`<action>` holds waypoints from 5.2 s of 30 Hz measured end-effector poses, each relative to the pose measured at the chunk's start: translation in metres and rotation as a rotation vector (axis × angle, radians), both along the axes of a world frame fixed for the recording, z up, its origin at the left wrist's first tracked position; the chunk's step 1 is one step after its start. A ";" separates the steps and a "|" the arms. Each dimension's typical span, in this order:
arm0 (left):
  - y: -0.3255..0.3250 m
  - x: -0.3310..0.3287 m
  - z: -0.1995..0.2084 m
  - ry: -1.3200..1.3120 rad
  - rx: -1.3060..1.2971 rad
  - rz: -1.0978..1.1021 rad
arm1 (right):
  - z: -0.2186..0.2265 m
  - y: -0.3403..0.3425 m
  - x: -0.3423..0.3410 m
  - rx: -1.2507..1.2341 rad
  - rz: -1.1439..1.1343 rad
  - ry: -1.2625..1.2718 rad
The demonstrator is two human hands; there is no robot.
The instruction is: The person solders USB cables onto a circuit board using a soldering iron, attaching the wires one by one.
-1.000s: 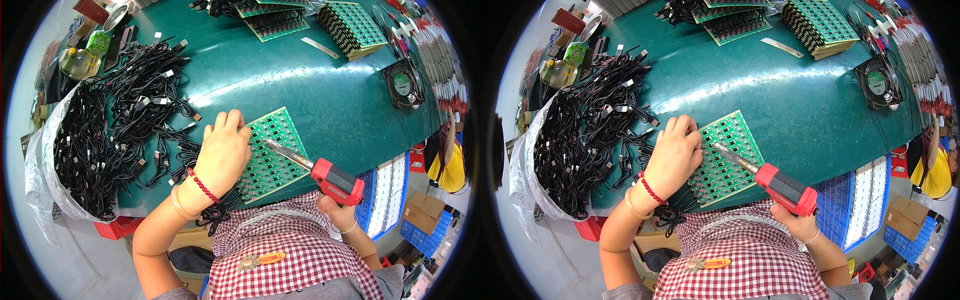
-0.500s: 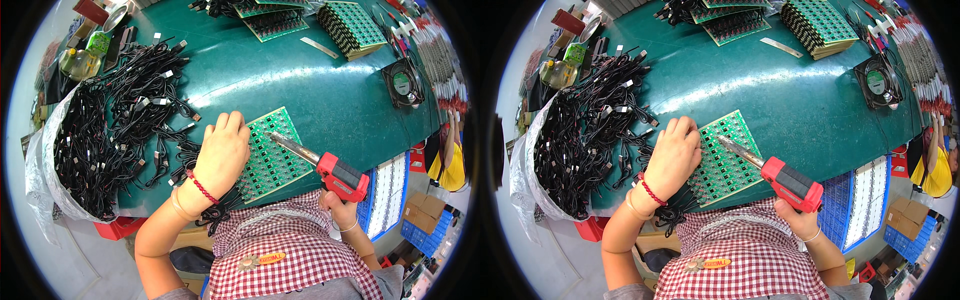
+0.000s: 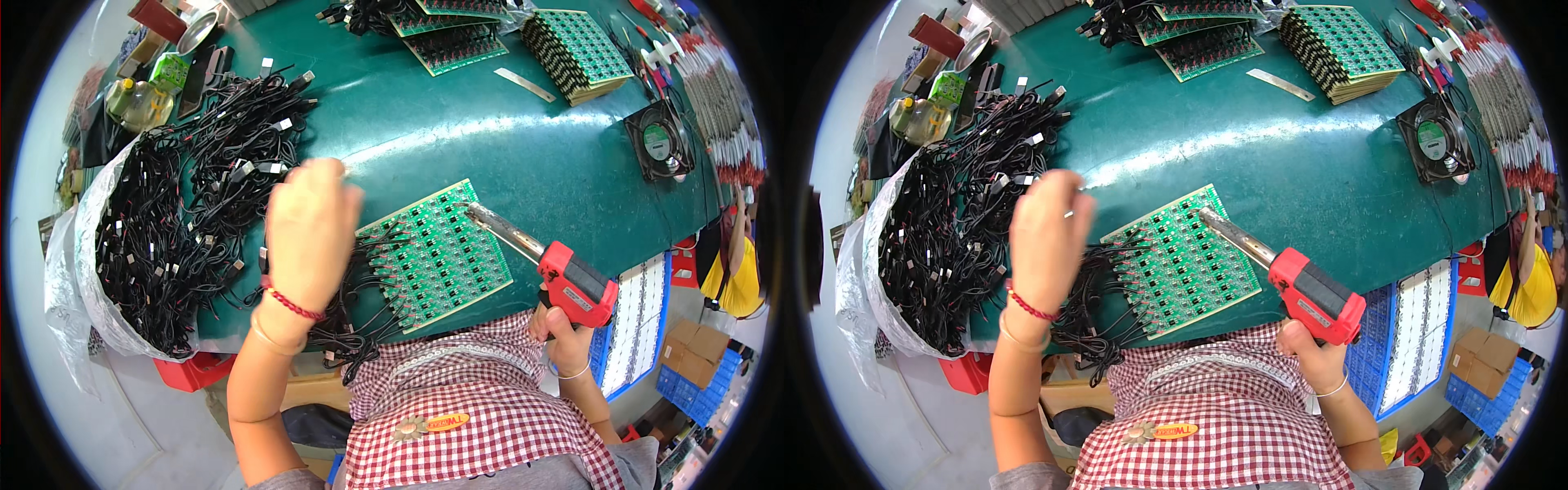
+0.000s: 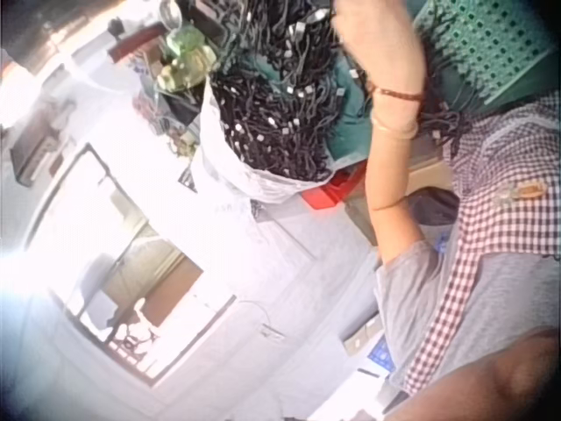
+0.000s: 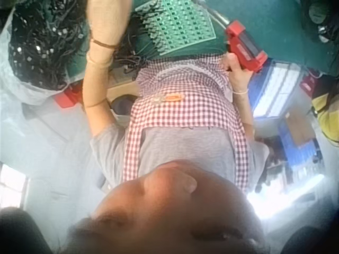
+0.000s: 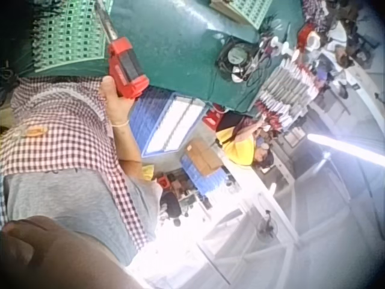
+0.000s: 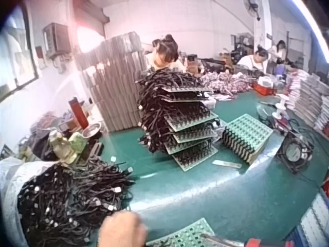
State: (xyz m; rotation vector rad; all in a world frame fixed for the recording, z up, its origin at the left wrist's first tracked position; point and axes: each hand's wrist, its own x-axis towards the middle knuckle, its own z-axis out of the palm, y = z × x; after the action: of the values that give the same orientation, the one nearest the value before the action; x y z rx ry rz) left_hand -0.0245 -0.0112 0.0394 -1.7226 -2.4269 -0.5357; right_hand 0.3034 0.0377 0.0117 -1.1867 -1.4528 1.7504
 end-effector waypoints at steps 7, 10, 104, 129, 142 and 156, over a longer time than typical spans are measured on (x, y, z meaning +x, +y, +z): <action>0.005 -0.041 -0.033 0.084 -0.108 0.189 | 0.009 0.007 -0.013 -0.015 -0.022 0.112; -0.001 -0.042 -0.030 -0.324 0.111 0.152 | 0.013 0.006 -0.017 0.019 -0.031 0.113; -0.043 0.079 0.037 -0.481 -0.028 -0.279 | 0.046 0.004 -0.103 -0.155 0.208 0.036; -0.035 0.073 0.016 -0.424 0.073 -0.271 | 0.033 0.001 -0.111 -0.253 0.199 0.103; -0.032 0.072 0.022 -0.262 0.012 -0.423 | 0.030 0.005 -0.104 -0.048 0.217 0.069; -0.039 0.079 0.018 -0.668 0.111 -0.311 | 0.033 0.005 -0.104 -0.494 0.110 0.400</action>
State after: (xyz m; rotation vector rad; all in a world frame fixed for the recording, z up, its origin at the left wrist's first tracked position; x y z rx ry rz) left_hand 0.0547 -0.0499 0.0574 -2.1412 -2.4266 -1.4596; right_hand 0.1992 0.0425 0.0450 -0.9115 -0.8905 2.3474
